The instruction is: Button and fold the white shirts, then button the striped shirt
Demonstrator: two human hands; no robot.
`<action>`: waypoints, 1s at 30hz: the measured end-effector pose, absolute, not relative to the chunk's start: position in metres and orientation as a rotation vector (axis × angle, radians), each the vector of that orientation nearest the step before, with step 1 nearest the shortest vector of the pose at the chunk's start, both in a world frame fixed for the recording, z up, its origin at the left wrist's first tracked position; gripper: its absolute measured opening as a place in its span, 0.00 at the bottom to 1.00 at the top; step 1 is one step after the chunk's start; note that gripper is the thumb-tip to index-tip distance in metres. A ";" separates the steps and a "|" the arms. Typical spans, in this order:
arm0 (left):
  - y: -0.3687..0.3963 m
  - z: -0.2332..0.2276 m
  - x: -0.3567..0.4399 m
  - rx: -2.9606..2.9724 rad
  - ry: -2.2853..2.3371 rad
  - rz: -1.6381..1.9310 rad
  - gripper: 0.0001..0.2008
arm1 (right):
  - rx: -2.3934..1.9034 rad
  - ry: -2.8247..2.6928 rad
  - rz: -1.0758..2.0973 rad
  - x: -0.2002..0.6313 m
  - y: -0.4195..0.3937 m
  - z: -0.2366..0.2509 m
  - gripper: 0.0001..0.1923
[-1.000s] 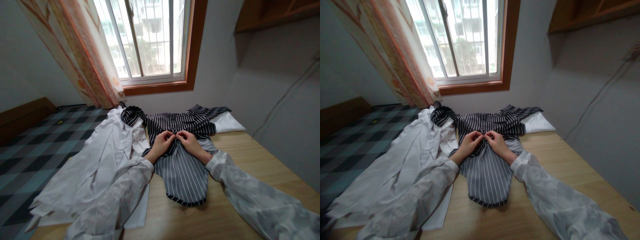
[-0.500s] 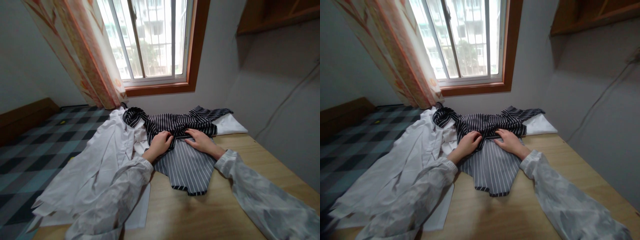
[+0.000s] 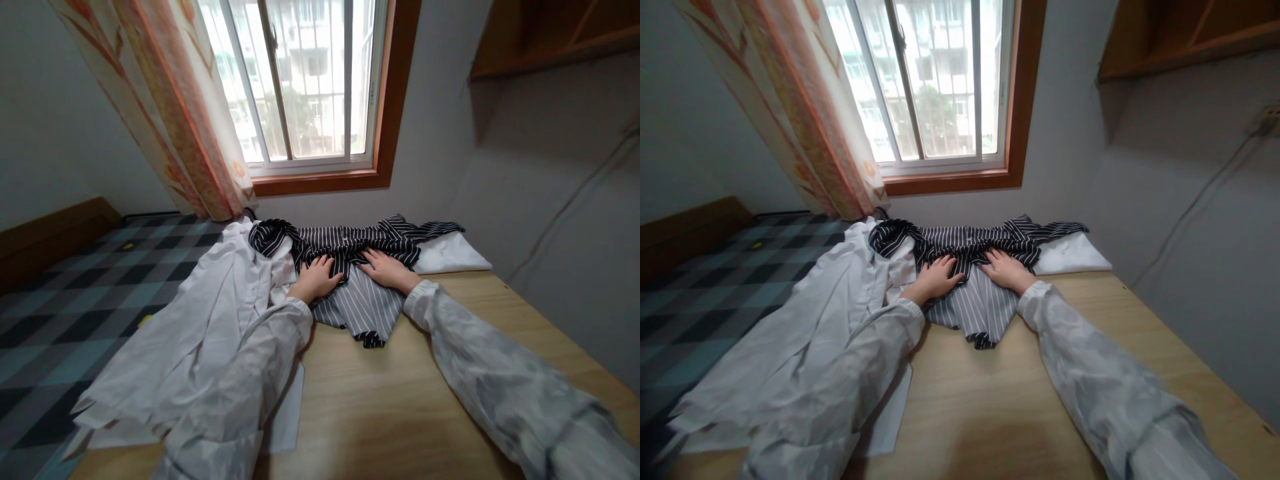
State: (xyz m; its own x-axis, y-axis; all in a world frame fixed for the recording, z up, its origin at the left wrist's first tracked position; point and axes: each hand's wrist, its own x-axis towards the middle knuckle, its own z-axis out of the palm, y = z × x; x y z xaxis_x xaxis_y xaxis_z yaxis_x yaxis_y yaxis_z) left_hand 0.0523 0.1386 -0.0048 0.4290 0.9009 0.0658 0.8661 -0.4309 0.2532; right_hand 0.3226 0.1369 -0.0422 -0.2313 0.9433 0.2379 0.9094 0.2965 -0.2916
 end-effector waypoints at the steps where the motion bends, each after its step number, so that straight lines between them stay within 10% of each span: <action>1: 0.143 -0.003 0.054 2.499 1.576 0.281 0.34 | -1.682 -2.200 0.124 0.321 0.141 -0.040 0.33; 18: 0.063 0.004 0.026 2.724 1.500 0.832 0.06 | -1.671 -1.925 -0.187 0.336 0.049 -0.019 0.18; 30: 0.051 -0.002 0.031 2.750 1.281 0.738 0.14 | -1.124 -1.786 0.190 0.302 0.022 -0.017 0.07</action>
State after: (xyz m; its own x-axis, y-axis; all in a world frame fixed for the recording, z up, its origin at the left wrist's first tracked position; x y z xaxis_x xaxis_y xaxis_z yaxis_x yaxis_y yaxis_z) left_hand 0.0307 0.0509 -0.0016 0.5517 0.7271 0.4086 0.7180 -0.6633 0.2108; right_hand 0.3024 0.0221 -0.0169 -0.0928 0.7568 0.6470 0.6035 0.5596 -0.5680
